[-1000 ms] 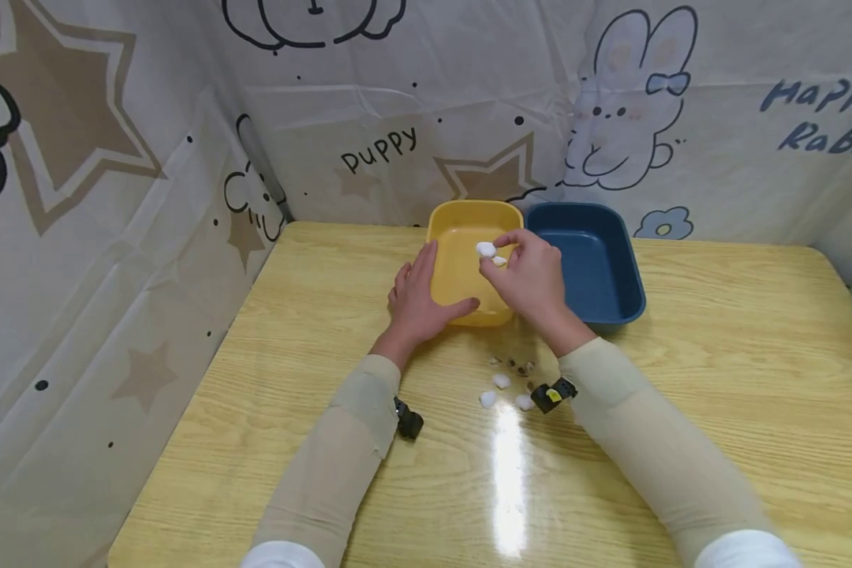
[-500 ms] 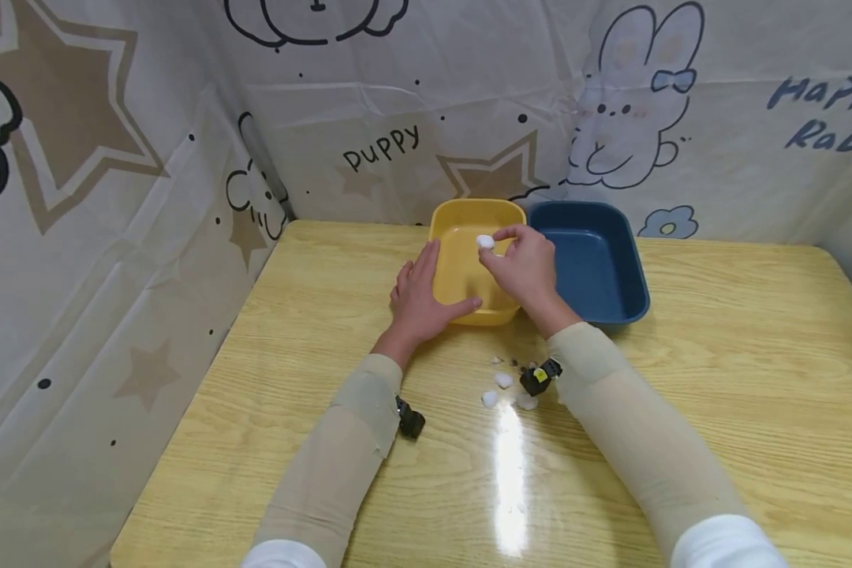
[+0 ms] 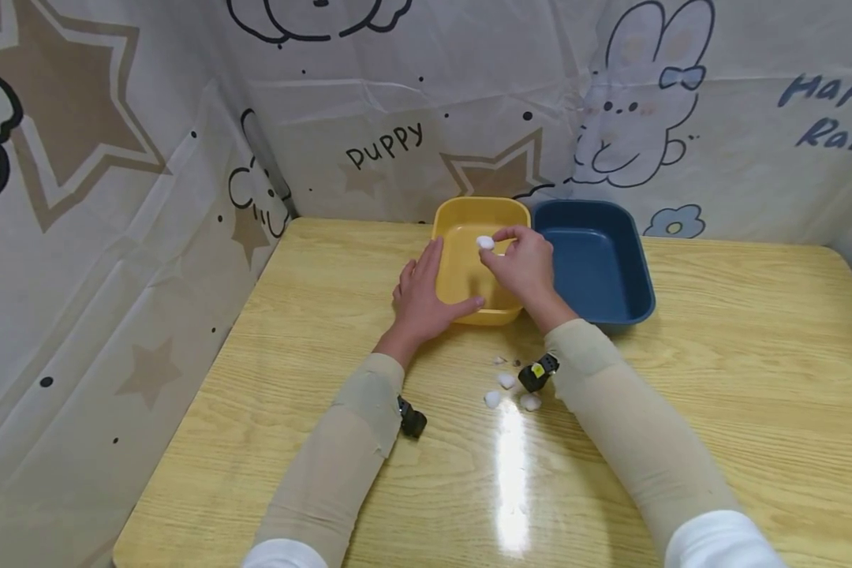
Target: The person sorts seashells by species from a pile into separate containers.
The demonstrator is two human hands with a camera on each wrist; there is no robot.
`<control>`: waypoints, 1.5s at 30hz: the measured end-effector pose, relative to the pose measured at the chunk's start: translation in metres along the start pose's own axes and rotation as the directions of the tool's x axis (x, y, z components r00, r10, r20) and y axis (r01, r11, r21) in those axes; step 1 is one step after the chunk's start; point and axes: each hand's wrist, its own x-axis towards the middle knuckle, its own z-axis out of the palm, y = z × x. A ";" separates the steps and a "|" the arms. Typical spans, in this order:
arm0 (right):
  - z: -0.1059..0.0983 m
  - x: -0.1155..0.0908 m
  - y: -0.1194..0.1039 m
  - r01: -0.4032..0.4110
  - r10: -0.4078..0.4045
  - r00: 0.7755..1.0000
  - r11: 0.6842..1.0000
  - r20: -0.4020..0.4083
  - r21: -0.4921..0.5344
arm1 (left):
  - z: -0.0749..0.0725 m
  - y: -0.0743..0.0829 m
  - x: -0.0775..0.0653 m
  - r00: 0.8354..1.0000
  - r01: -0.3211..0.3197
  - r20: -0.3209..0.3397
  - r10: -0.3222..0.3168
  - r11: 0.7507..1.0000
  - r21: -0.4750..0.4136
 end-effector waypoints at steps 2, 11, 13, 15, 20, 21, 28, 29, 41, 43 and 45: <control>0.000 0.000 0.001 -0.004 0.004 1.000 1.000 -0.001 -0.003 | 0.000 0.000 0.000 1.000 -0.004 0.001 0.004 1.000 0.004; -0.001 0.000 0.002 -0.027 0.027 1.000 1.000 0.012 -0.010 | 0.001 0.002 0.002 1.000 -0.017 0.001 0.017 1.000 0.017; -0.001 0.000 0.002 -0.019 0.019 1.000 1.000 0.011 -0.013 | 0.001 0.003 0.002 1.000 -0.014 0.004 0.014 1.000 0.020; -0.002 0.000 0.002 -0.010 0.010 1.000 1.000 0.008 -0.017 | 0.001 0.003 0.001 1.000 -0.013 0.004 0.013 1.000 0.020; -0.003 0.001 0.002 -0.023 0.023 1.000 1.000 0.016 -0.018 | 0.001 0.005 0.001 1.000 -0.013 0.004 0.013 1.000 0.008; -0.004 0.001 0.002 -0.028 0.029 0.999 0.999 0.019 -0.015 | 0.001 0.005 0.001 1.000 -0.013 0.004 0.013 1.000 0.004; -0.008 0.000 0.000 -0.023 0.023 1.000 1.000 0.014 -0.006 | 0.002 0.005 0.001 1.000 -0.008 0.007 0.008 1.000 -0.001; -0.008 0.000 0.000 -0.018 0.018 1.000 1.000 0.009 -0.007 | 0.002 0.005 0.001 1.000 -0.006 0.008 0.006 1.000 -0.002; -0.019 -0.011 -0.011 -0.002 0.002 1.000 1.000 0.029 0.009 | 0.001 0.003 0.000 1.000 0.001 0.004 -0.001 1.000 0.006; -0.021 -0.014 -0.013 0.008 -0.008 0.999 1.000 0.032 0.008 | 0.000 0.002 0.000 1.000 0.002 0.004 -0.002 1.000 0.009; -0.023 -0.018 -0.015 0.019 -0.019 0.999 1.000 0.030 0.012 | 0.000 0.002 0.000 1.000 0.004 0.003 -0.004 1.000 0.009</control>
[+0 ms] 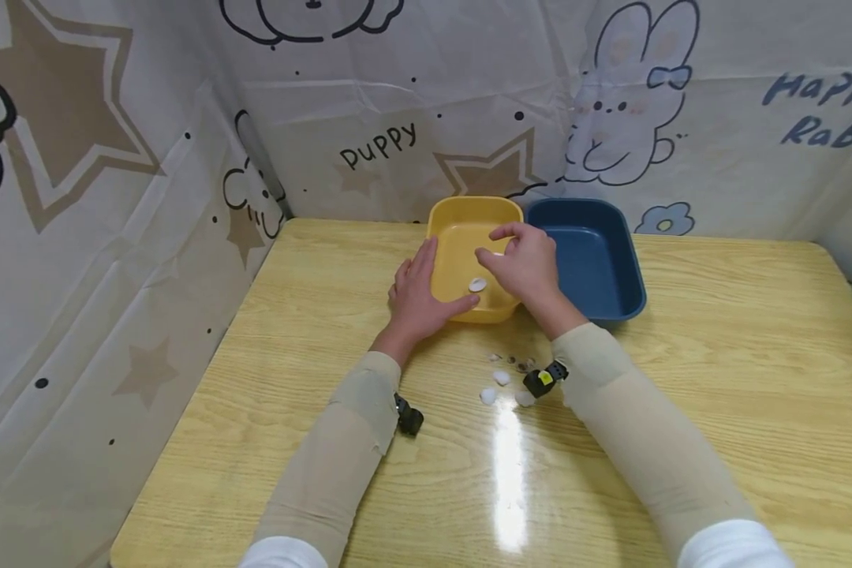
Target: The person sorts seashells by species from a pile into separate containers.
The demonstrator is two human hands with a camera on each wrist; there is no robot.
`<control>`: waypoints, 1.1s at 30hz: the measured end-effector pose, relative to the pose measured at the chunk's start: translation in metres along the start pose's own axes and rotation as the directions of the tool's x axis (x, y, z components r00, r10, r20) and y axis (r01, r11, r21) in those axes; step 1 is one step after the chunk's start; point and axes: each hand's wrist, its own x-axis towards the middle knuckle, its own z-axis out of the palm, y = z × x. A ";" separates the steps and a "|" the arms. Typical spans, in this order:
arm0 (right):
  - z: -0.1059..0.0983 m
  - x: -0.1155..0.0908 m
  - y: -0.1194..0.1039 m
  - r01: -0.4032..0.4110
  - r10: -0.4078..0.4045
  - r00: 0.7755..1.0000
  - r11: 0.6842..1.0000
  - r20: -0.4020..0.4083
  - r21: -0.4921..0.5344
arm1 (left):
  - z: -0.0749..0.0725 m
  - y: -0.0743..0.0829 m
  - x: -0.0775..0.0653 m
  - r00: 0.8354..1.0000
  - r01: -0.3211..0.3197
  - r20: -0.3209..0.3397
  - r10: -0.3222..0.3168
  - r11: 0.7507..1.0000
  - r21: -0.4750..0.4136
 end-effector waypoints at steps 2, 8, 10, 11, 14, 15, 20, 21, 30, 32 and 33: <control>-0.003 -0.004 -0.002 0.004 -0.004 1.000 1.000 0.000 0.001 | 0.000 0.000 0.000 1.000 0.003 -0.001 -0.003 1.000 0.001; -0.008 -0.015 -0.004 0.030 -0.030 1.000 1.000 -0.003 0.005 | -0.002 0.000 0.000 1.000 0.020 0.005 -0.020 1.000 -0.009; -0.010 -0.020 -0.003 0.045 -0.045 0.999 0.999 -0.009 0.010 | -0.002 -0.001 -0.001 1.000 0.019 0.005 -0.018 1.000 -0.015; -0.010 -0.022 -0.003 0.048 -0.048 0.999 0.999 -0.008 0.016 | -0.002 -0.001 0.000 1.000 0.017 0.005 -0.017 1.000 -0.017; -0.013 -0.030 0.000 0.064 -0.064 0.998 0.998 -0.020 0.026 | -0.001 -0.001 0.000 1.000 0.011 0.004 -0.011 1.000 -0.020; -0.015 -0.032 0.002 0.069 -0.068 0.997 0.997 -0.026 0.031 | -0.001 0.000 0.000 1.000 0.012 0.006 -0.012 1.000 -0.021; -0.022 -0.044 0.004 0.090 -0.089 0.995 0.996 -0.043 0.025 | 0.000 0.003 0.000 1.000 0.020 0.021 -0.019 1.000 -0.019; -0.024 -0.046 0.003 0.093 -0.092 0.995 0.995 -0.040 0.022 | 0.001 0.003 0.001 1.000 0.019 0.020 -0.019 1.000 -0.017; -0.035 -0.074 0.006 0.067 -0.067 0.998 0.998 -0.006 -0.008 | 0.000 0.002 -0.001 1.000 0.010 0.003 -0.010 1.000 -0.024; -0.036 -0.081 0.010 0.059 -0.059 0.998 0.998 -0.001 -0.003 | 0.000 0.001 -0.001 1.000 0.013 -0.003 -0.013 1.000 -0.020; -0.036 -0.083 0.011 0.058 -0.058 0.998 0.998 0.000 0.000 | 0.000 0.000 -0.002 1.000 0.012 -0.006 -0.012 1.000 -0.020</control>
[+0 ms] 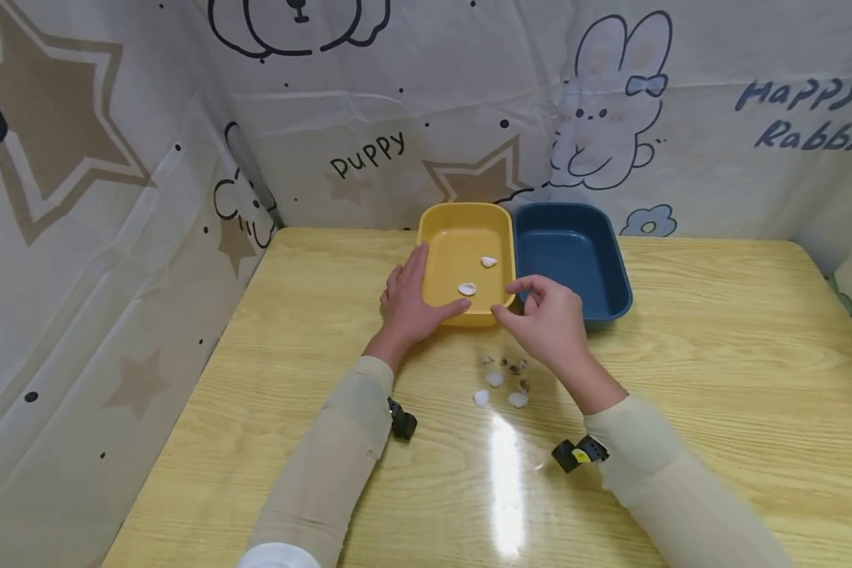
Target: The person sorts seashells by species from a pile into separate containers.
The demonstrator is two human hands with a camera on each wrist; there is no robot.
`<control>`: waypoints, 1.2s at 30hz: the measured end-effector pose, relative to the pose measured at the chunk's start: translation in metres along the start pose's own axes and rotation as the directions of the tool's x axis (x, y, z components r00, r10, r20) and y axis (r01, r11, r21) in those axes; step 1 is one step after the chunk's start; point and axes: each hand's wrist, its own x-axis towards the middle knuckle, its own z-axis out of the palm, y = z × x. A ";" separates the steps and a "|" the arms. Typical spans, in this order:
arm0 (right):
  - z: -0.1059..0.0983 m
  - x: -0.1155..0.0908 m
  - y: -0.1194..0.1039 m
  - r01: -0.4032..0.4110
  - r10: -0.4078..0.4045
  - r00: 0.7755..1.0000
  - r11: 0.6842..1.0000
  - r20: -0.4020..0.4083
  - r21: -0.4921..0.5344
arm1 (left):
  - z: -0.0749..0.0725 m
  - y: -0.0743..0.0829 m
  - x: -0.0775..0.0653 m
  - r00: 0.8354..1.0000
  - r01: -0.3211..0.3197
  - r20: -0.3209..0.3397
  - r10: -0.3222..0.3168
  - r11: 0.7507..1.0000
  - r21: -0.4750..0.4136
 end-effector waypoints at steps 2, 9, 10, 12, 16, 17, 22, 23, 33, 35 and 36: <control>0.000 -0.006 0.003 -0.005 0.005 1.000 1.000 -0.001 0.013 | 0.000 0.000 0.000 1.000 -0.003 -0.004 0.003 1.000 -0.003; 0.004 -0.022 0.012 -0.008 0.006 0.999 0.999 0.042 0.043 | 0.001 0.000 -0.001 1.000 -0.013 -0.005 0.013 1.000 -0.010; 0.005 -0.023 0.014 -0.011 0.009 0.999 0.999 0.050 0.042 | 0.001 0.000 0.000 1.000 -0.013 -0.004 0.012 1.000 -0.009; 0.007 -0.027 0.016 -0.019 0.017 0.998 0.999 0.065 0.032 | 0.001 -0.001 0.000 1.000 -0.010 -0.003 0.010 1.000 -0.007; 0.010 -0.034 0.022 -0.049 0.046 0.993 0.999 0.112 0.017 | 0.001 -0.001 0.000 1.000 -0.006 -0.004 0.006 1.000 -0.007; 0.011 -0.036 0.024 -0.054 0.051 0.991 0.998 0.127 0.018 | 0.002 -0.002 0.000 1.000 -0.007 -0.004 0.006 1.000 -0.007; 0.016 -0.043 0.032 -0.080 0.073 0.980 0.996 0.188 0.034 | 0.001 -0.001 0.001 1.000 -0.003 -0.002 0.003 1.000 -0.006; 0.017 -0.043 0.033 -0.077 0.070 0.978 0.996 0.194 0.033 | 0.001 -0.001 0.001 1.000 -0.002 -0.002 0.002 1.000 -0.006; 0.021 -0.049 0.043 -0.056 0.060 0.970 0.998 0.237 -0.024 | 0.002 -0.001 0.001 1.000 0.008 0.002 -0.008 1.000 -0.008; 0.023 -0.050 0.045 -0.059 0.066 0.965 0.998 0.252 -0.037 | 0.002 -0.001 0.001 1.000 0.008 0.001 -0.008 1.000 -0.010; 0.023 -0.050 0.046 -0.060 0.070 0.963 0.997 0.260 -0.044 | 0.002 -0.001 0.001 1.000 0.008 0.001 -0.008 1.000 -0.011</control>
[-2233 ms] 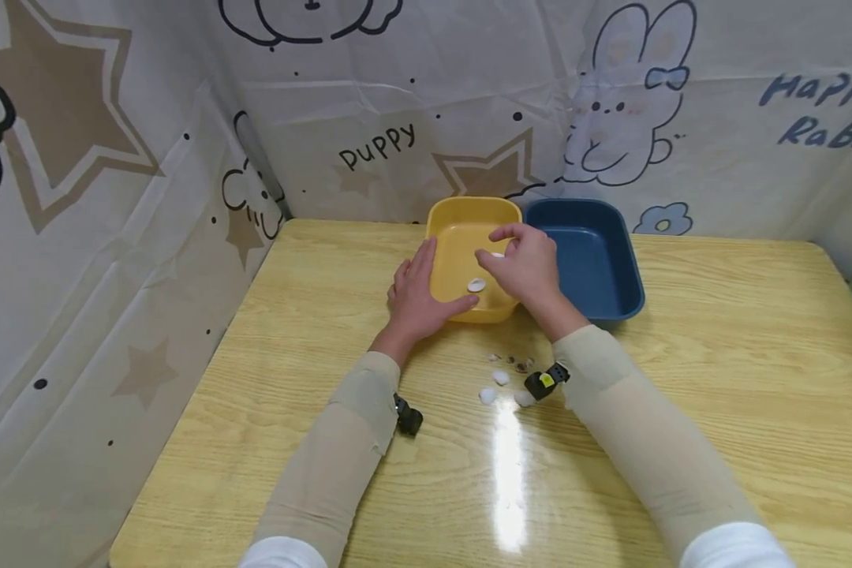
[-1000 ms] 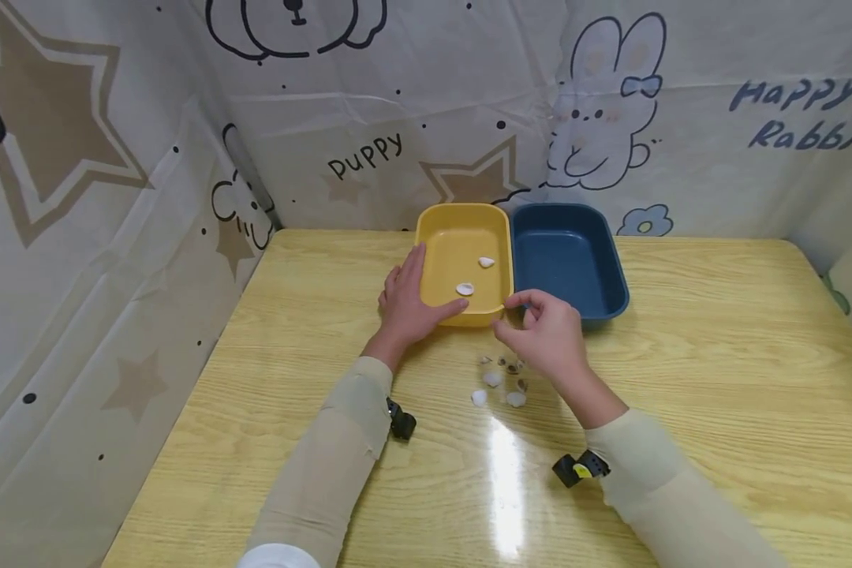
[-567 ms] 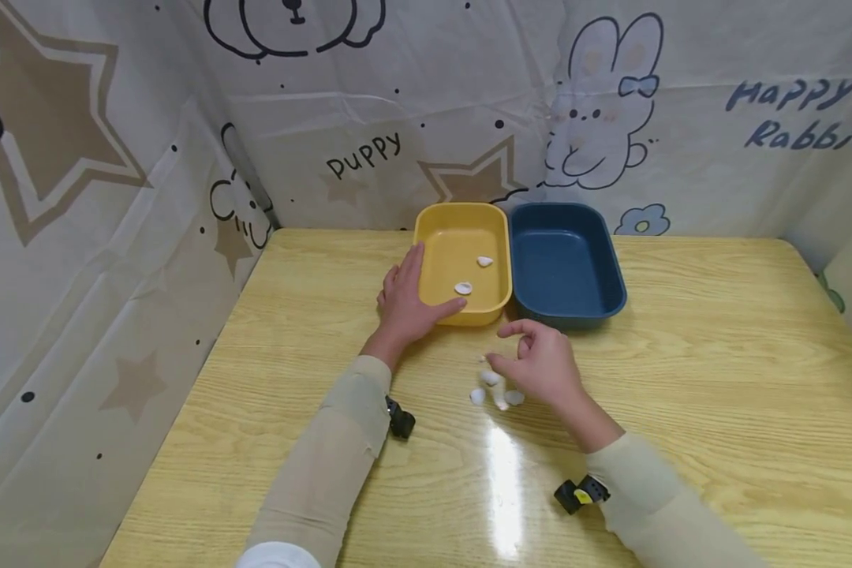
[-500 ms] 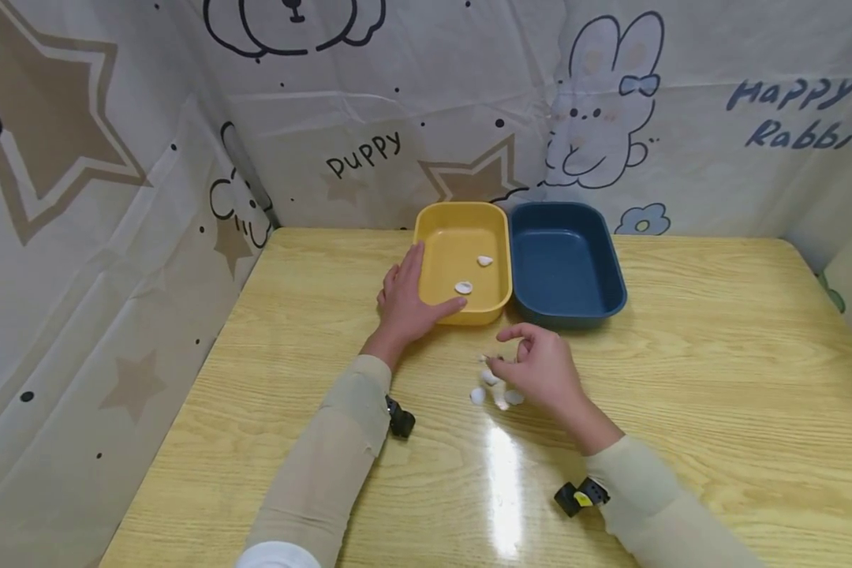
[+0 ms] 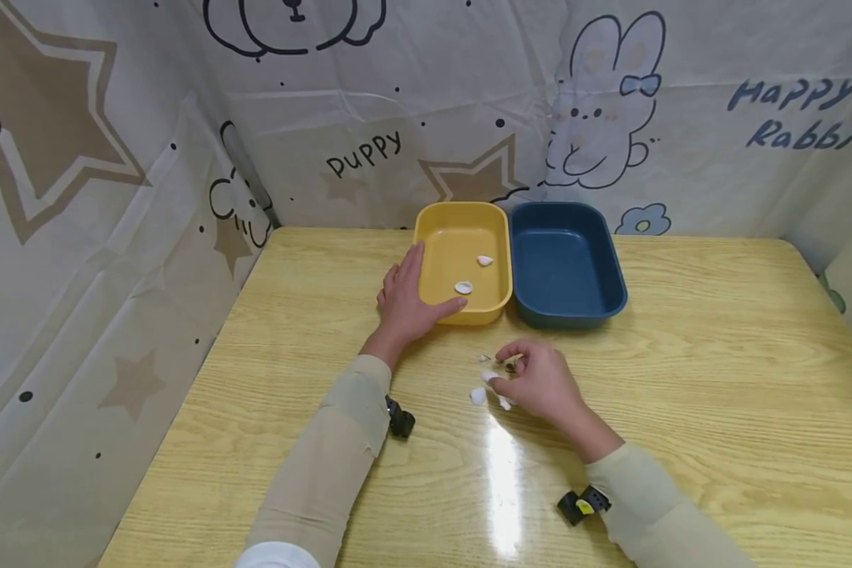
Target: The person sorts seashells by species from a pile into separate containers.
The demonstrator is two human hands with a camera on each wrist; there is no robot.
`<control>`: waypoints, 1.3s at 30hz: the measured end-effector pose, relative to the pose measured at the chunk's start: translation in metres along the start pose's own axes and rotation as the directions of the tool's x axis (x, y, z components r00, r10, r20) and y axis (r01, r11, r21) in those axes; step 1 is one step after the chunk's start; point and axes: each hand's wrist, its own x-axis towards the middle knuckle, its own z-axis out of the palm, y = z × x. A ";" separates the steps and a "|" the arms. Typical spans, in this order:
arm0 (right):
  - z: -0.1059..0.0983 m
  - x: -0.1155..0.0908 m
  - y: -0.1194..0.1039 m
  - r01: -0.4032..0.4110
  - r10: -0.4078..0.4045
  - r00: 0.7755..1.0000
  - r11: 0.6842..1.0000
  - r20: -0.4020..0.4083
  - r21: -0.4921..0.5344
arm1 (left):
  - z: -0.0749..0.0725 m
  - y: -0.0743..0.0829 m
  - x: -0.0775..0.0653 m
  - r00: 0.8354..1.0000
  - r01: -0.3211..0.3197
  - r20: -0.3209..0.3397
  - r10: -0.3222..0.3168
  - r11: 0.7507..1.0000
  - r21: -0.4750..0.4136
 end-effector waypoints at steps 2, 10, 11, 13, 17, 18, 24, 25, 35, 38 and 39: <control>0.002 0.000 0.002 -0.002 0.002 1.000 1.000 0.013 -0.011 | 0.000 0.000 0.000 1.000 0.000 0.001 0.000 1.000 0.000; 0.006 0.001 0.009 -0.014 0.018 0.998 0.998 0.056 -0.067 | 0.001 -0.001 0.000 1.000 -0.005 -0.006 0.005 1.000 0.003; 0.007 0.001 0.009 -0.015 0.019 0.998 0.997 0.057 -0.072 | 0.001 -0.001 0.000 1.000 -0.007 -0.007 0.007 1.000 0.004; 0.008 0.001 0.010 -0.016 0.020 0.998 0.996 0.053 -0.082 | 0.002 -0.001 0.000 1.000 -0.009 -0.008 0.009 1.000 0.005; 0.010 0.002 0.012 -0.011 0.016 0.999 0.995 0.046 -0.098 | 0.002 0.000 0.000 1.000 -0.011 -0.011 0.011 1.000 0.005; 0.010 0.002 0.012 -0.009 0.014 0.999 0.995 0.046 -0.103 | 0.001 0.000 0.000 1.000 -0.010 -0.010 0.010 1.000 0.005; 0.011 0.003 0.012 -0.006 0.012 0.999 0.992 0.044 -0.124 | 0.001 0.000 -0.001 1.000 -0.005 -0.007 0.005 1.000 0.009; 0.011 0.003 0.012 -0.008 0.013 0.999 0.992 0.043 -0.126 | 0.001 0.000 0.000 1.000 -0.006 -0.007 0.006 1.000 0.009; 0.008 0.003 0.007 -0.030 0.036 0.998 0.995 0.054 -0.097 | -0.001 0.001 -0.001 1.000 -0.009 -0.005 0.009 1.000 0.005; 0.006 0.004 0.004 -0.030 0.035 0.998 0.995 0.052 -0.094 | -0.001 0.001 -0.001 1.000 -0.009 -0.002 0.009 1.000 0.003; 0.005 0.004 0.003 -0.029 0.034 0.998 0.995 0.052 -0.092 | -0.001 0.001 -0.001 1.000 -0.011 -0.003 0.011 1.000 0.001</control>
